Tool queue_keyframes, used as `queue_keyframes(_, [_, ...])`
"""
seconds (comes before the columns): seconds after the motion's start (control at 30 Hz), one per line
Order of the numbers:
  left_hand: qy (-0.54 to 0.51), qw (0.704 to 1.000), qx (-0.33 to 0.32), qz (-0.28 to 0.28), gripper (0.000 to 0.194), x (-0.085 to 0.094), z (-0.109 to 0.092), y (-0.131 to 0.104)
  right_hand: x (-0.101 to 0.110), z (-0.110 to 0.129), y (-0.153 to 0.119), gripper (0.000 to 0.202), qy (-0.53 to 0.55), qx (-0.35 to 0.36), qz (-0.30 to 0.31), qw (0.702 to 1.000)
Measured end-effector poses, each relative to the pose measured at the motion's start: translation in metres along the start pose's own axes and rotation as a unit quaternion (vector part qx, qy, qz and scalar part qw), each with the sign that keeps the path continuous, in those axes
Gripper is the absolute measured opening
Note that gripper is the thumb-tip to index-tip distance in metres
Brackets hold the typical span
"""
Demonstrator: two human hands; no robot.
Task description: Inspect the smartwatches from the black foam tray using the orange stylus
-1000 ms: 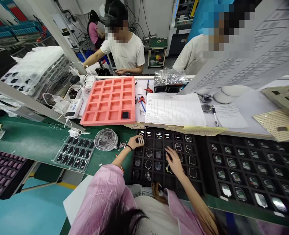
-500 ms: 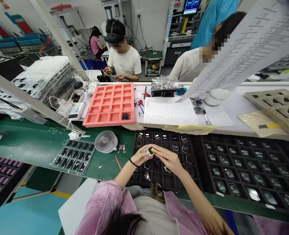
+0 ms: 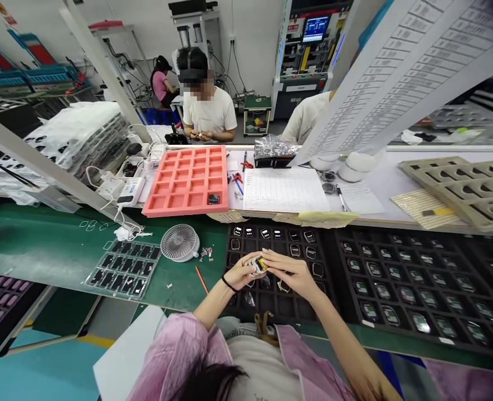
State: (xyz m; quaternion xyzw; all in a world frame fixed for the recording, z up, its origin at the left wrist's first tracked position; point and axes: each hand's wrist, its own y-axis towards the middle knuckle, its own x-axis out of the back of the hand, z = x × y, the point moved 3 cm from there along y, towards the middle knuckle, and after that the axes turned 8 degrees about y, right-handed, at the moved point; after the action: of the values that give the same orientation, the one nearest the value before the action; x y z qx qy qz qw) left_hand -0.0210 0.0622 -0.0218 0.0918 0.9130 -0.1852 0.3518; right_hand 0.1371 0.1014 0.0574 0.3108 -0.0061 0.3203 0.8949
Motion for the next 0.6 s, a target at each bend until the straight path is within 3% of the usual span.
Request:
queue_keyframes(0.17, [-0.025,1.0,-0.001,-0.019,0.059,-0.002,0.004,-0.004,-0.014,0.002,-0.009,0.046,-0.037,0.026,-0.055,0.997])
queue_keyframes(0.3, [-0.096,0.992,0.007,-0.082,0.042,-0.004,0.014,-0.002,-0.038,-0.002,-0.019,0.069,-0.155,0.034,-0.051,0.986])
queue_keyframes(0.47, [-0.151,0.978,0.025,-0.143,0.017,-0.01,0.028,0.006,-0.051,-0.03,-0.029,0.068,-0.258,0.032,-0.128,0.957])
queue_keyframes(0.6, [-0.057,0.974,0.005,-0.221,0.019,-0.001,0.038,0.015,-0.054,-0.062,-0.032,0.066,-0.244,0.029,-0.125,0.961])
